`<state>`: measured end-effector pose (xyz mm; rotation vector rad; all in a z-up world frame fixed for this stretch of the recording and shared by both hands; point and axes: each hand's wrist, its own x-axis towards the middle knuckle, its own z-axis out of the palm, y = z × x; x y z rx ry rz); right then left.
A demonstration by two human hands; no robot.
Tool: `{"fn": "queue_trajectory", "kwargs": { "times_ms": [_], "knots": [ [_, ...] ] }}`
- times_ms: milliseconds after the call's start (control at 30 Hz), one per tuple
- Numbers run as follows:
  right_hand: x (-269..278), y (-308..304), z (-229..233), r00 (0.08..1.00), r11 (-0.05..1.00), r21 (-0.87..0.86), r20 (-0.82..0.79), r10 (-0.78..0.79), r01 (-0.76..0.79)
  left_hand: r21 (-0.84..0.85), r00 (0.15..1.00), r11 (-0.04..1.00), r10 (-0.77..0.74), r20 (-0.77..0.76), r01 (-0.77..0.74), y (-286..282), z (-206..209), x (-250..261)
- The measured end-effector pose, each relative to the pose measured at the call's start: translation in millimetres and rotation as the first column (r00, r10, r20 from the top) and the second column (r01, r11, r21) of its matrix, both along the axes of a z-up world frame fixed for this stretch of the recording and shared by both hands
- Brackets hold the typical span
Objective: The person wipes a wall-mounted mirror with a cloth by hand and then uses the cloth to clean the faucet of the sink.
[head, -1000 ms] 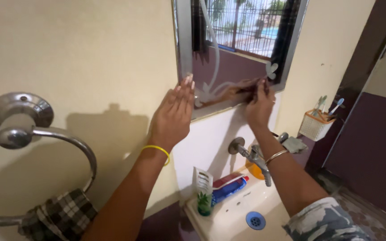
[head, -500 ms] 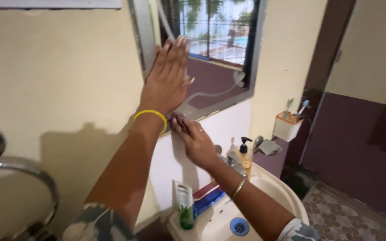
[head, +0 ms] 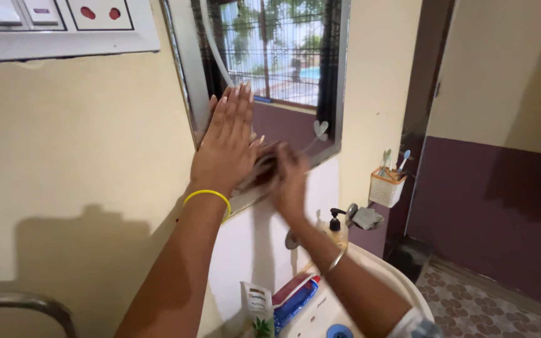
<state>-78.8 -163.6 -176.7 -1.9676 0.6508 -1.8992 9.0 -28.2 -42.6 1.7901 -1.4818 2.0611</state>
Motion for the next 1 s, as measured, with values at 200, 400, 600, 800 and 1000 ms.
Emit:
{"fn": "queue_trajectory", "kwargs": {
  "times_ms": [200,400,600,800,1000],
  "knots": [
    [15.0,71.4,-18.5,0.969,0.883,-0.436,-0.088,-0.232,0.172,0.003,0.998,1.000,0.011,0.061,-0.011,-0.5,-0.7,7.8],
    [-19.7,-33.3,20.8,0.908,0.901,-0.187,-0.080,-0.412,0.392,0.114,0.997,0.992,-0.054,-0.058,0.060,-2.9,-1.5,7.2],
    [-17.6,-40.8,32.6,0.928,0.925,-0.126,-0.059,-0.369,0.360,0.086,0.994,0.992,0.090,0.066,-0.095,5.6,1.9,5.5],
    [-5.9,21.0,2.4,0.929,0.910,-0.301,-0.147,-0.340,0.285,0.063,0.998,0.997,0.036,0.059,-0.040,4.9,-0.6,5.6],
    [-34.0,-94.7,59.7,0.852,0.862,-0.076,-0.129,-0.507,0.501,0.055,0.999,0.998,0.011,0.042,-0.013,-0.2,-2.0,6.3]
  ]
}}
